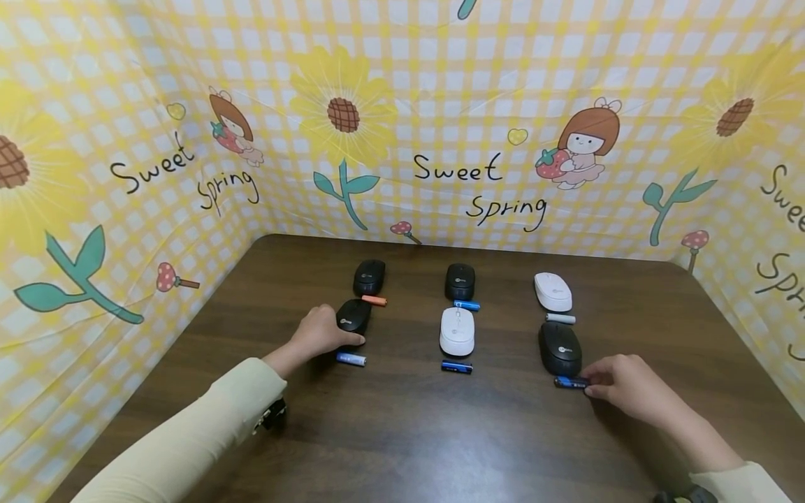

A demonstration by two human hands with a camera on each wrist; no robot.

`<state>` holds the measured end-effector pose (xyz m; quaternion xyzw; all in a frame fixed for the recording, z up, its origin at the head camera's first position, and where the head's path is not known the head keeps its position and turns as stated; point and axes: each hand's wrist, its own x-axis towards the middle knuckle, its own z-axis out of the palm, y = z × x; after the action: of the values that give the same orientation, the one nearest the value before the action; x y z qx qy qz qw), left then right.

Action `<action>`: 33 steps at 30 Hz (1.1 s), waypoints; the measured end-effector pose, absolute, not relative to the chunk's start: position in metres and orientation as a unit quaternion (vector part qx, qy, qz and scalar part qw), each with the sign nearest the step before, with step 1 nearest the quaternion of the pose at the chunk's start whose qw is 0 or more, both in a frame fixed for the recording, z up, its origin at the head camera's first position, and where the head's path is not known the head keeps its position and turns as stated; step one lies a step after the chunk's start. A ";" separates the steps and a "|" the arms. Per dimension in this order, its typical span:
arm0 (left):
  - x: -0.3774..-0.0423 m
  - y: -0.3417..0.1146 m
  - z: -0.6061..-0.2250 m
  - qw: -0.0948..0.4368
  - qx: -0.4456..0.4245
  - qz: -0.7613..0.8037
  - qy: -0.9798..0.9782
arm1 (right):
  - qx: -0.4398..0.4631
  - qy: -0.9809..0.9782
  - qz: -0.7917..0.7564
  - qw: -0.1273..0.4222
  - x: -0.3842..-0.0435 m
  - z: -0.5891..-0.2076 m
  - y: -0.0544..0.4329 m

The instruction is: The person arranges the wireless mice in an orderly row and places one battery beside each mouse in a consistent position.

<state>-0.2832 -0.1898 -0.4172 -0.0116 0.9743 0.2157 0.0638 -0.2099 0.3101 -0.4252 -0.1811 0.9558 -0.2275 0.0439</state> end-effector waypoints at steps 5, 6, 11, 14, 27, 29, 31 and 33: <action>-0.284 -0.192 -0.420 0.066 -0.004 0.213 0.975 | -0.181 0.955 -0.232 0.049 -0.210 -0.425 0.311; -0.284 -0.192 -0.420 0.068 -0.003 0.214 0.975 | -0.181 0.954 -0.232 0.050 -0.210 -0.425 0.311; -0.285 -0.194 -0.422 0.070 0.000 0.213 0.975 | -0.181 0.955 -0.230 0.055 -0.211 -0.424 0.311; -0.285 -0.193 -0.421 0.070 0.003 0.211 0.975 | -0.177 0.955 -0.230 0.060 -0.211 -0.423 0.311; -0.281 -0.192 -0.413 0.087 0.001 0.215 0.973 | -0.172 0.955 -0.229 0.074 -0.212 -0.417 0.325; -0.281 -0.192 -0.411 0.086 0.000 0.216 0.973 | -0.168 0.957 -0.224 0.072 -0.213 -0.413 0.327; -0.281 -0.193 -0.410 0.085 0.000 0.215 0.973 | -0.161 0.960 -0.220 0.071 -0.215 -0.409 0.330; -0.281 -0.194 -0.408 0.081 0.003 0.213 0.974 | -0.156 0.962 -0.216 0.063 -0.216 -0.404 0.332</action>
<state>-0.2813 -0.1940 -0.4075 0.0028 0.9737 0.2126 0.0813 -0.2165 0.3321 -0.4035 -0.1557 0.9619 -0.2159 0.0630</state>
